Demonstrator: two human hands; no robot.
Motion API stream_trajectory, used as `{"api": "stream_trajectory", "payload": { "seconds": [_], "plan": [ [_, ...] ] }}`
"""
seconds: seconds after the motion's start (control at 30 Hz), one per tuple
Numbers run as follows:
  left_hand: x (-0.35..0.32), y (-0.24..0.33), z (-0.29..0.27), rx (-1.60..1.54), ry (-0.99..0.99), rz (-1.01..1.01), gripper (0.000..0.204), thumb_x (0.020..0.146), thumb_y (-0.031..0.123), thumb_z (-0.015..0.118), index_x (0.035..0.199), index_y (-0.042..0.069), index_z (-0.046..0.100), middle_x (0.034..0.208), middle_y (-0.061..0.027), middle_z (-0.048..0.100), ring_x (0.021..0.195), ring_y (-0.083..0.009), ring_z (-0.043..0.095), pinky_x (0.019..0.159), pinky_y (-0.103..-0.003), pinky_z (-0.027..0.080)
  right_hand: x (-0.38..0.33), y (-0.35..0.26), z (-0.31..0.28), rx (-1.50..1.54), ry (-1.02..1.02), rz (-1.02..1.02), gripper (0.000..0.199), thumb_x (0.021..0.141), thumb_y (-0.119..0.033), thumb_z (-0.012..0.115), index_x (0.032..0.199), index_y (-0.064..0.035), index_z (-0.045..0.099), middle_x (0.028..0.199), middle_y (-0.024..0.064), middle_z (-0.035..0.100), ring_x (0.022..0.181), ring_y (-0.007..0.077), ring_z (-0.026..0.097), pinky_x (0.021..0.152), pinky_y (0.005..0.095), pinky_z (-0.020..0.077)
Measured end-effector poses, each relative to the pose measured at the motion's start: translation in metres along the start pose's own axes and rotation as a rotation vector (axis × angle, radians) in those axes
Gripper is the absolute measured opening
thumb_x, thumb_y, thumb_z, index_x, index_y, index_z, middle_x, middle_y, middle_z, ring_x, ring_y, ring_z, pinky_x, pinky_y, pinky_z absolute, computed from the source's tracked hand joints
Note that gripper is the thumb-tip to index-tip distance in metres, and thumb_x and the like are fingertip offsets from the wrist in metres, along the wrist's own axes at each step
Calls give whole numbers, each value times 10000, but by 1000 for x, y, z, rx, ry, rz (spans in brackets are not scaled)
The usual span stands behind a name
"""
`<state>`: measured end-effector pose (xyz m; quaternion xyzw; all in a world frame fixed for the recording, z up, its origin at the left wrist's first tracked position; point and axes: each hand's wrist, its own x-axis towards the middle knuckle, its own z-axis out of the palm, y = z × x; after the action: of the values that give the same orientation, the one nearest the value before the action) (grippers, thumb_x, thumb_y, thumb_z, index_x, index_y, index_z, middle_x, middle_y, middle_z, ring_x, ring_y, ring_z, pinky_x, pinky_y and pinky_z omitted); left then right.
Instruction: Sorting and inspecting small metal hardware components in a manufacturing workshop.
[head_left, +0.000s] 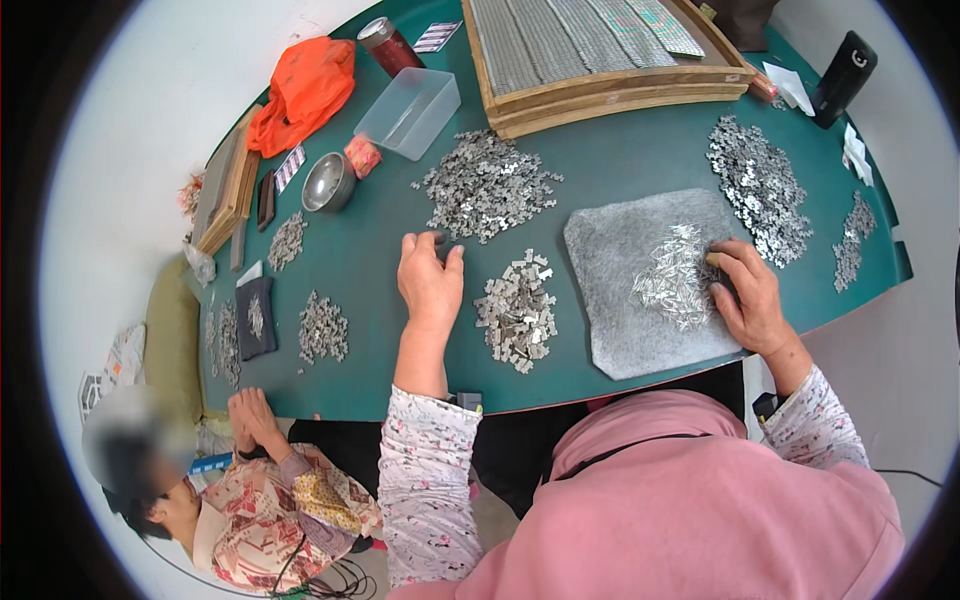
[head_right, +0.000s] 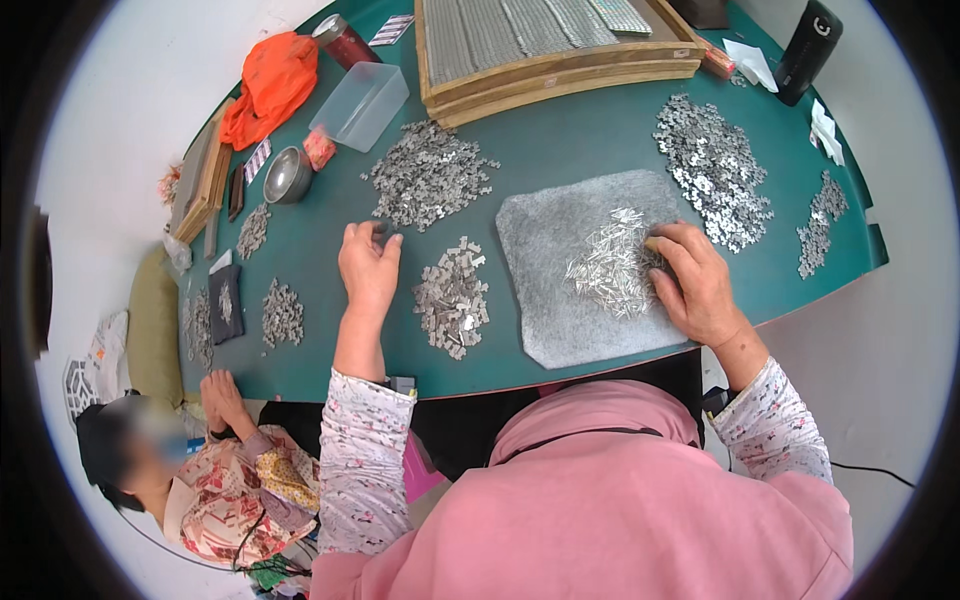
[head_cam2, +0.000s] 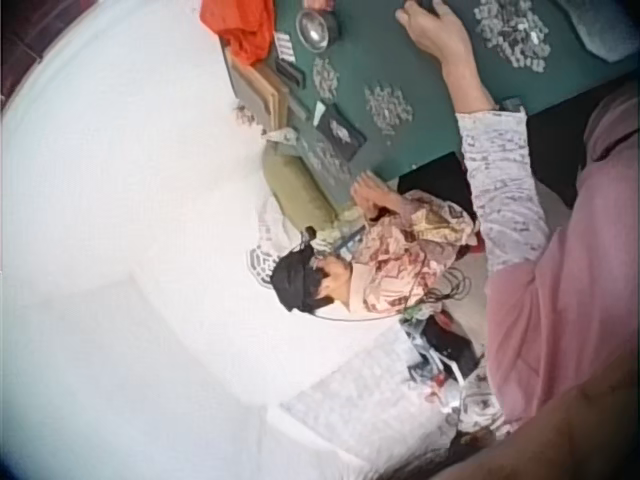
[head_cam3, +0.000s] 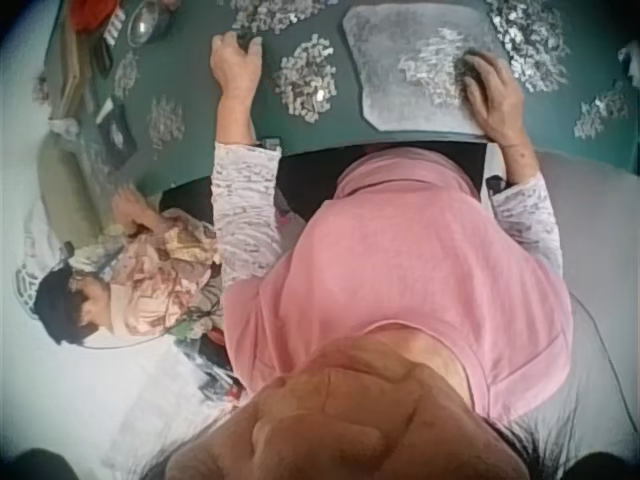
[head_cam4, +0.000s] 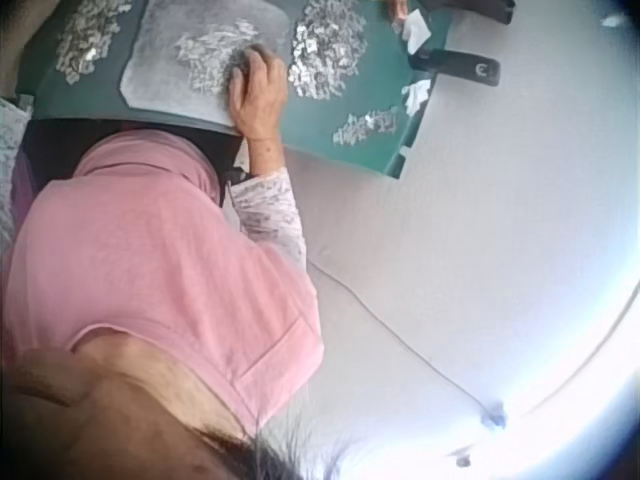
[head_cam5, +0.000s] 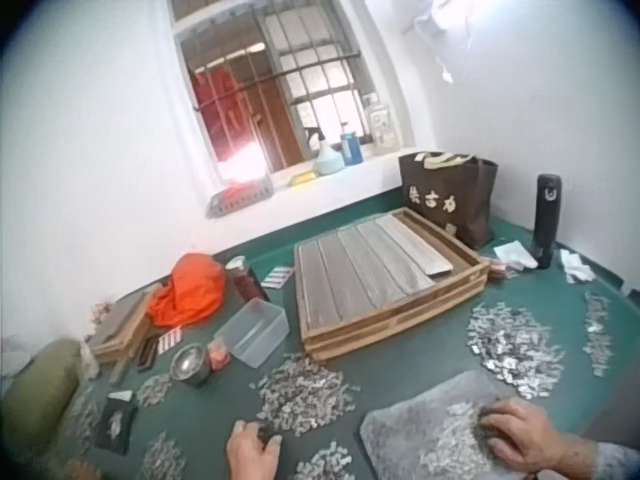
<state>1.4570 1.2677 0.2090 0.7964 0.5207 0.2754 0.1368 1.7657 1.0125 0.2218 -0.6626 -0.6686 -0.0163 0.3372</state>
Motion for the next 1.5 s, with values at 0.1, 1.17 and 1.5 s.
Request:
{"api": "stream_trajectory", "payload": {
  "seconds": [0.1, 1.17, 1.5],
  "plan": [
    [13, 6, 4, 159, -6, 57, 204, 770, 157, 728, 884, 14, 639, 903, -111, 598, 751, -267, 621, 691, -379, 492, 2, 2, 3, -4, 10, 4, 309, 744, -29, 633, 1045, -5, 571, 1083, 161, 574, 1007, 360, 569, 859, 406, 473],
    [-71, 103, -3, -1240, -98, -499, 241, 925, 15, 506, 1132, -86, 579, 837, -127, 636, 645, -189, 641, 541, -272, 552, 0, 8, -6, 153, 15, -55, 383, 697, -51, 699, 1061, -20, 583, 1082, 156, 544, 1035, 357, 547, 968, 469, 434],
    [-77, 70, -7, -444, 67, -11, 202, 889, -23, 544, 1068, -74, 622, 868, -137, 637, 662, -145, 628, 562, -244, 520, 4, -6, -11, 70, 109, -47, 355, 680, -9, 680, 1024, -22, 594, 1058, 158, 557, 961, 352, 556, 805, 420, 472]
  ]
}}
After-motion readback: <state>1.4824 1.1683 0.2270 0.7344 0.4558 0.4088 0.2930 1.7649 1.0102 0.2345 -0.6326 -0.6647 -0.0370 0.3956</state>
